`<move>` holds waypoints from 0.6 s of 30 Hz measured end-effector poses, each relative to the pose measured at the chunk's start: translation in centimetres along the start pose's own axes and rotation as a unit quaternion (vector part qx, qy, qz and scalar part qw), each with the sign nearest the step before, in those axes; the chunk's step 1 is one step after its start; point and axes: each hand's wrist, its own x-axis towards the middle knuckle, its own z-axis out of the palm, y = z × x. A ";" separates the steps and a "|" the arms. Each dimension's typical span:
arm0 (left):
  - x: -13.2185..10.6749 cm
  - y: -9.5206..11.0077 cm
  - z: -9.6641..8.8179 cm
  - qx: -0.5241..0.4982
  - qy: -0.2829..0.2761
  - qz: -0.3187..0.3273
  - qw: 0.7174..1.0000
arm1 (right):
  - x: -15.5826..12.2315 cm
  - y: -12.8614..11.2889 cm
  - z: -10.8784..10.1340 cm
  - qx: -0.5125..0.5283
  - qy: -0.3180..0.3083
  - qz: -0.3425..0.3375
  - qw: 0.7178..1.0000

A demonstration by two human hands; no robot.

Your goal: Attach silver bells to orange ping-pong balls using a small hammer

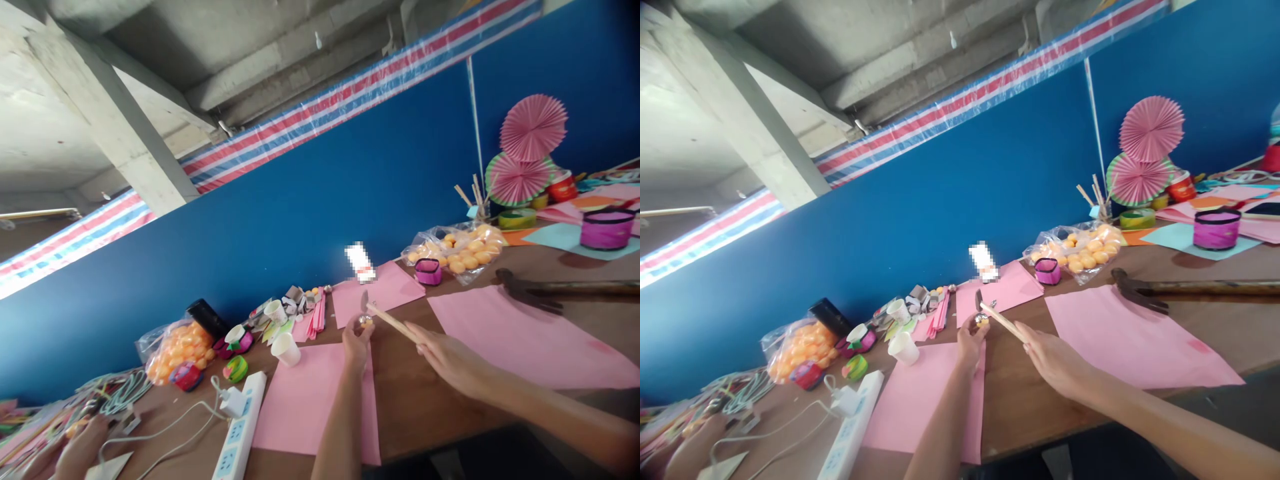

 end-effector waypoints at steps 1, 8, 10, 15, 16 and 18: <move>0.0 -0.1 0.0 -0.001 0.003 0.000 1.000 | 0.0 0.1 0.0 -0.003 -0.009 -0.001 1.000; 0.0 -0.1 0.2 -0.005 0.011 0.005 1.000 | -0.1 0.2 0.2 -0.008 -0.001 0.015 1.000; -0.1 0.0 0.2 -0.006 0.012 0.009 1.000 | -0.1 0.0 0.1 -0.007 -0.011 0.009 1.000; -0.3 0.6 0.5 -0.006 0.037 0.030 0.999 | 0.1 -0.8 -0.7 -0.002 0.013 0.015 1.000; -0.3 0.7 0.6 -0.004 0.049 0.034 0.998 | 0.1 -0.9 -0.7 -0.004 0.015 0.016 1.000; -0.4 0.9 0.9 0.005 0.074 0.042 0.996 | 0.1 -0.8 -0.6 -0.006 0.014 0.018 1.000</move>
